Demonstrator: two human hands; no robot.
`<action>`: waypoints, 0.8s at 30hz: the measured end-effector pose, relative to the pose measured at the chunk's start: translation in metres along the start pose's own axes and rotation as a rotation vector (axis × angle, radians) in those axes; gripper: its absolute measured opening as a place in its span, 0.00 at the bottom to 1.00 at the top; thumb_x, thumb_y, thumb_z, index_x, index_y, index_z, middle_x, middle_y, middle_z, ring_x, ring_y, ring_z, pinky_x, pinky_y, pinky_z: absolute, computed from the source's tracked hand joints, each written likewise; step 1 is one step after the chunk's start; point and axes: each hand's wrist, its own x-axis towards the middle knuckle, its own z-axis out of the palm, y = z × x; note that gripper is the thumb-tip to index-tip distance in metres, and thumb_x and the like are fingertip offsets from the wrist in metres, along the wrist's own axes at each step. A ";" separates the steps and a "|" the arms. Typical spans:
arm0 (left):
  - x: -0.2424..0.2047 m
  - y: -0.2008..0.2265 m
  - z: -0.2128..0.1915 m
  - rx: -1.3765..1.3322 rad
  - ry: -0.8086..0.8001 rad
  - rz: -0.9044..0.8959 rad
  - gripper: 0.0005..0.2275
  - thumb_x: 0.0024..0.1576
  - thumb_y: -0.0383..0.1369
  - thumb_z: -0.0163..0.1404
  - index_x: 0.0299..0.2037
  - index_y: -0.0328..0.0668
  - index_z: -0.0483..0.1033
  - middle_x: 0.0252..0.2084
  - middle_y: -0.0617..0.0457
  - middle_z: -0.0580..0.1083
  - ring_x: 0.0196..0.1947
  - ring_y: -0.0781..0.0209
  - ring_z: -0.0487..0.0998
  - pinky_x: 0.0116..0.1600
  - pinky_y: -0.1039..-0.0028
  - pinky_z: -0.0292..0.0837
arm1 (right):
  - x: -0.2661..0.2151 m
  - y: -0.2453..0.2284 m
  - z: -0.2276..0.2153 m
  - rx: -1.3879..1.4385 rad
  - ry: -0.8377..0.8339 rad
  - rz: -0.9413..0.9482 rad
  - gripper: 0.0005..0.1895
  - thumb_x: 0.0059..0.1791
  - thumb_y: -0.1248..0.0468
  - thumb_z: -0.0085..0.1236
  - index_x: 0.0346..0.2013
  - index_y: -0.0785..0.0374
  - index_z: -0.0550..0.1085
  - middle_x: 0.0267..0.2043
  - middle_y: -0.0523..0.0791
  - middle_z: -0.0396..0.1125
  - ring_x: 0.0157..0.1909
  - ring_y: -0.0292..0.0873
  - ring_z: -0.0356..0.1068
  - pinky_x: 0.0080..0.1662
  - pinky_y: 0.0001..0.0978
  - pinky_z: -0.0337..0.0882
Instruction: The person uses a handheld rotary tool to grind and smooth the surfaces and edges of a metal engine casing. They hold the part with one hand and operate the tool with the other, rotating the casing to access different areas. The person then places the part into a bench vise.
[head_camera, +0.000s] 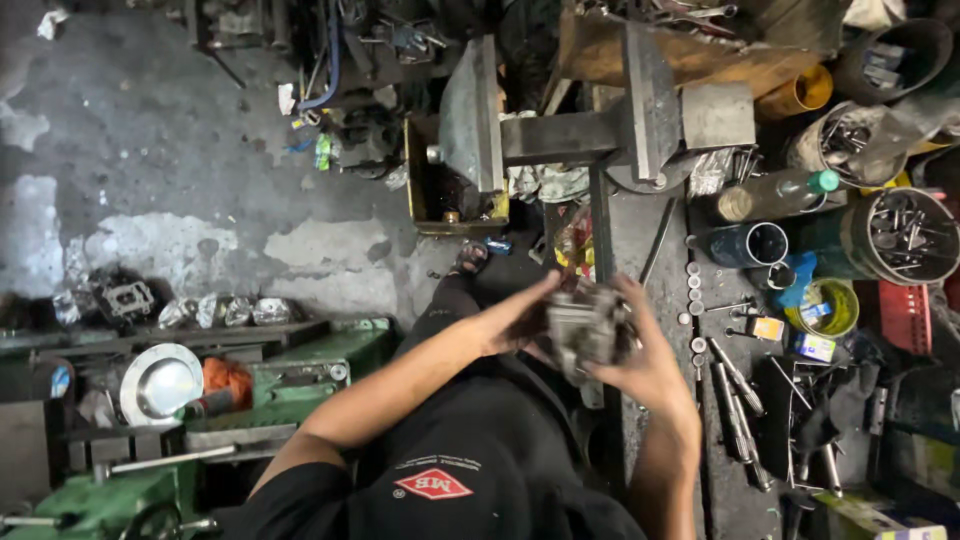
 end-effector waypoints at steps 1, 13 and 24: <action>-0.009 -0.004 -0.006 -0.096 0.005 0.070 0.32 0.58 0.61 0.42 0.65 0.49 0.68 0.61 0.50 0.73 0.60 0.53 0.74 0.60 0.54 0.72 | 0.013 -0.014 0.010 -0.183 -0.077 -0.030 0.62 0.25 0.69 0.74 0.72 0.60 0.55 0.76 0.54 0.49 0.76 0.55 0.51 0.70 0.53 0.57; 0.016 0.015 -0.077 -0.554 -0.078 0.488 0.27 0.53 0.44 0.50 0.62 0.39 0.71 0.58 0.45 0.76 0.58 0.46 0.75 0.65 0.54 0.68 | 0.059 -0.011 0.062 0.043 0.246 -0.130 0.64 0.33 0.63 0.77 0.75 0.66 0.47 0.74 0.56 0.51 0.75 0.58 0.51 0.70 0.53 0.53; 0.074 0.070 -0.119 -0.303 -0.178 0.432 0.26 0.59 0.37 0.50 0.69 0.42 0.64 0.64 0.49 0.71 0.63 0.51 0.72 0.66 0.55 0.66 | 0.137 0.075 0.051 0.647 0.342 -0.341 0.60 0.40 0.63 0.77 0.76 0.71 0.47 0.76 0.53 0.52 0.77 0.51 0.54 0.73 0.46 0.58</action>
